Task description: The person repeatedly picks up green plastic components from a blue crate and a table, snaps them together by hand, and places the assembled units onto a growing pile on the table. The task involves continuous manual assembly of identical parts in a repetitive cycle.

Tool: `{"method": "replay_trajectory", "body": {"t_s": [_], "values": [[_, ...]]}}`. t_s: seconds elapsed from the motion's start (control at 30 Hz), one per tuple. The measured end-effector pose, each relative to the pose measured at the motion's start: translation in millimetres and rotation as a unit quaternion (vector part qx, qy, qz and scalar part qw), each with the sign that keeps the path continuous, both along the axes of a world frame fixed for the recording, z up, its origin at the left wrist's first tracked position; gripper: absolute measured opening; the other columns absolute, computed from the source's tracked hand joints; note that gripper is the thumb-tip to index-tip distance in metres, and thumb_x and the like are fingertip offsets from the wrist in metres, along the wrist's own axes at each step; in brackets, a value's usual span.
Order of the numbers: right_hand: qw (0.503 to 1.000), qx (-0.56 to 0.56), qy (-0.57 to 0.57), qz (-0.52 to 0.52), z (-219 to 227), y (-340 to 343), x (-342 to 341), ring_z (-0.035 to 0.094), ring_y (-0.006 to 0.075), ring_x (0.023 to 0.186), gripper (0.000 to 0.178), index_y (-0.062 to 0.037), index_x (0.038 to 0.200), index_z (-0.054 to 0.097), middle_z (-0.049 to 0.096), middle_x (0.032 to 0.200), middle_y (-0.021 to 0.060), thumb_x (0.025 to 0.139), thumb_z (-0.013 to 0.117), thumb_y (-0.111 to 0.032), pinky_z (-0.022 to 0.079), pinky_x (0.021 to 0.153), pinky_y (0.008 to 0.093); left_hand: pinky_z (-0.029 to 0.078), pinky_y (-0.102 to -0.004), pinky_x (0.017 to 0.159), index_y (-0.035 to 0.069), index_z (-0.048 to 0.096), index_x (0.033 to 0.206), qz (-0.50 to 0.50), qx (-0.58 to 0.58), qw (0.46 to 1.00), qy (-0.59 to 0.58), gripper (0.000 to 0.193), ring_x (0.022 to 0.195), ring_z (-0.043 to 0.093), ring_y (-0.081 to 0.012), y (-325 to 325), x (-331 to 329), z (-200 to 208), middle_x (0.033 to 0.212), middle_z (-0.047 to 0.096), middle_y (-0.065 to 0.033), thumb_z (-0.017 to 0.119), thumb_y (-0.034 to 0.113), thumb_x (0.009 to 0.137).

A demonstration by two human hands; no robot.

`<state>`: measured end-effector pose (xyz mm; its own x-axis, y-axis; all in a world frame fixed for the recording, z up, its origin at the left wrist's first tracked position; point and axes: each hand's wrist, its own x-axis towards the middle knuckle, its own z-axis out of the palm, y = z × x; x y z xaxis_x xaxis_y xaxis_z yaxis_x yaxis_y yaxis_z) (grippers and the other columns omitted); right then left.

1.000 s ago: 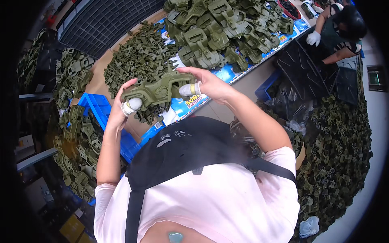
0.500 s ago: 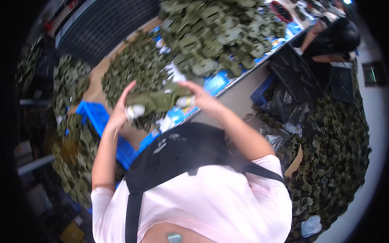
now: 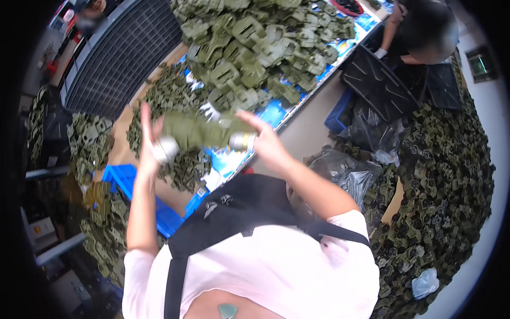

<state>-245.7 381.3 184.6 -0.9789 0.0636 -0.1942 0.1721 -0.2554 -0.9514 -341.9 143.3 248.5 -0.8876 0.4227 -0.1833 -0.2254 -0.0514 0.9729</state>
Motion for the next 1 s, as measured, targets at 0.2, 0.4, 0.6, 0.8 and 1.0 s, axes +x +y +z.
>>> {"method": "replay_trajectory", "body": {"t_s": [0.2, 0.4, 0.6, 0.8, 1.0], "values": [[0.936, -0.332, 0.019, -0.117, 5.6, -39.0, -27.1, 0.049, 0.0174, 0.111, 0.054, -0.0101, 0.136, 0.03, 0.047, 0.125, 0.0059, 0.088, 0.054, -0.013, 0.042, 0.092, 0.0337, 0.044, -0.0377, 0.089, 0.026, -0.004, 0.143, -0.07, 0.022, 0.993, 0.097, 0.097, 0.116, 0.046, -0.0306, 40.3, 40.5, -47.8, 0.133, 0.034, -0.0241, 0.064, 0.007, 0.077], [0.933, -0.326, 0.069, -0.133, 11.1, -65.0, -25.9, 0.043, 0.0187, 0.118, 0.054, -0.008, 0.136, 0.03, 0.043, 0.128, 0.0082, 0.088, 0.054, -0.014, 0.035, 0.099, 0.035, 0.043, -0.0349, 0.091, 0.018, 0.001, 0.144, 0.027, 0.082, 0.989, 0.122, 0.1, 0.113, 0.049, -0.0272, 60.9, 45.1, -47.3, 0.128, 0.042, -0.0193, 0.067, -0.005, 0.072], [0.921, -0.37, 0.101, -0.074, 9.3, -65.8, -30.6, 0.044, 0.0206, 0.118, 0.057, -0.0094, 0.136, 0.029, 0.044, 0.129, 0.0088, 0.086, 0.057, -0.014, 0.035, 0.101, 0.0368, 0.041, -0.0363, 0.092, 0.01, 0.02, 0.142, 0.099, -0.09, 0.953, 0.27, 0.089, 0.106, 0.053, -0.0283, 61.4, 49.2, -40.0, 0.12, 0.052, -0.0171, 0.069, 0.001, 0.068], [0.916, -0.367, 0.066, -0.144, 1.3, -66.0, -36.5, 0.044, 0.0207, 0.118, 0.062, -0.0078, 0.135, 0.032, 0.043, 0.13, 0.0086, 0.08, 0.06, -0.001, 0.039, 0.097, 0.0337, 0.038, -0.0367, 0.096, 0.01, 0.004, 0.144, 0.078, -0.077, 0.972, 0.209, 0.096, 0.114, 0.048, -0.0285, 60.6, 47.7, -44.6, 0.127, 0.044, -0.0226, 0.069, 0.008, 0.072], [0.876, 0.137, 0.223, -0.405, -9.8, 109.7, -72.8, 0.045, 0.0217, 0.115, 0.057, -0.0022, 0.128, 0.042, 0.048, 0.125, 0.0132, 0.076, 0.066, -0.004, 0.036, 0.097, 0.0316, 0.037, -0.0374, 0.097, 0.014, 0.015, 0.143, 0.035, -0.174, 0.962, 0.207, 0.085, 0.117, 0.045, -0.0263, -6.1, 31.9, -37.8, 0.132, 0.042, -0.02, 0.067, 0.019, 0.077]]}}
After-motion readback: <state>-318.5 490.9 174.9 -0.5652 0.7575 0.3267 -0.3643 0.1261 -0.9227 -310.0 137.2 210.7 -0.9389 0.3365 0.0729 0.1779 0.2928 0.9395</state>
